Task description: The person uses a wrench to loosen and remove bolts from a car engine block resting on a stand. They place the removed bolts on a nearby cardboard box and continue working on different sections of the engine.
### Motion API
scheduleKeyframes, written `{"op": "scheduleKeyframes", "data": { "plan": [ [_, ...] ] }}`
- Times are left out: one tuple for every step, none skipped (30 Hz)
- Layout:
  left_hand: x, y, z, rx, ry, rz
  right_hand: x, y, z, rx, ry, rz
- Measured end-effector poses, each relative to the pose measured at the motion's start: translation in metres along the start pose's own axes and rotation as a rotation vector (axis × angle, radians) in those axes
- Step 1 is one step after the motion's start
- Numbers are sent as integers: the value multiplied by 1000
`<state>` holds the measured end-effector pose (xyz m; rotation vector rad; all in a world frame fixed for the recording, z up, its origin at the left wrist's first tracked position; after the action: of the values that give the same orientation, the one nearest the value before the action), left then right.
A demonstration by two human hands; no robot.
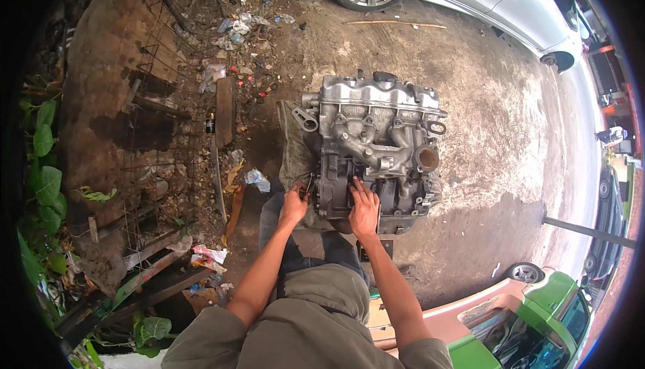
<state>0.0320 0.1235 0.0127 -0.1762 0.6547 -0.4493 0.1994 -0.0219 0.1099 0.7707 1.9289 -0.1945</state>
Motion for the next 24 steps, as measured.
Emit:
{"op": "scheduleKeyframes", "data": {
  "plan": [
    [-2,-1,4,23,22,5,0,0,0,2,-1,-5],
    [-5,-3,8,57,26,17,0,0,0,4,-2,-10],
    [-7,-4,11,91,31,30,0,0,0,4,0,-10],
    [-9,-5,13,104,28,36,0,0,0,4,2,-12],
    [-10,-6,14,117,26,41,1,0,1,4,4,-13],
    [-11,-7,15,113,25,37,1,-1,1,4,5,-12],
    [-12,-8,16,133,33,43,1,-1,1,4,5,-12],
    [-12,-8,17,136,42,40,1,-1,1,4,5,-11],
    [-13,-9,18,127,55,25,1,-2,2,2,6,-9],
    [-14,-10,21,167,71,42,1,-2,2,0,6,-7],
    [-15,-10,25,197,91,49,1,-2,2,0,7,-4],
    [-16,-11,29,229,109,57,2,-2,2,-2,9,-6],
    [-17,-13,32,238,135,49,2,-2,2,-4,10,-8],
    [-17,-14,35,249,157,44,3,-1,3,1,5,-13],
    [-17,-17,40,278,175,51,2,-1,4,-6,10,-3],
    [-16,-19,42,262,176,37,3,-2,4,-7,11,3],
    [-16,-21,45,264,175,36,3,-2,4,0,8,2],
    [-17,-23,48,265,176,39,3,-2,4,-8,16,5],
    [-16,-25,50,243,171,27,2,-3,4,-10,22,8],
    [-16,-25,52,221,168,22,2,-3,4,-10,25,9],
    [-17,-24,54,210,165,25,3,-3,5,-6,24,7],
    [-19,-21,56,197,176,12,3,-2,5,-11,28,12],
    [-22,-17,59,193,187,7,3,-3,5,-12,29,13],
    [-25,-13,61,171,209,-8,3,-3,5,-12,28,12]
  ]
}}
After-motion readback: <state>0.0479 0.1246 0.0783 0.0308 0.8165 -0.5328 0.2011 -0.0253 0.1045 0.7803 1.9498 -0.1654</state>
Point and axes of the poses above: each hand's wrist, its own y-axis towards the middle knuckle, its own x-axis out of the palm, z = x × y, the point moved 4 cm from there along y, towards the middle knuckle, and after that the axes turned 11 degrees about z, right-handed, at the moved point
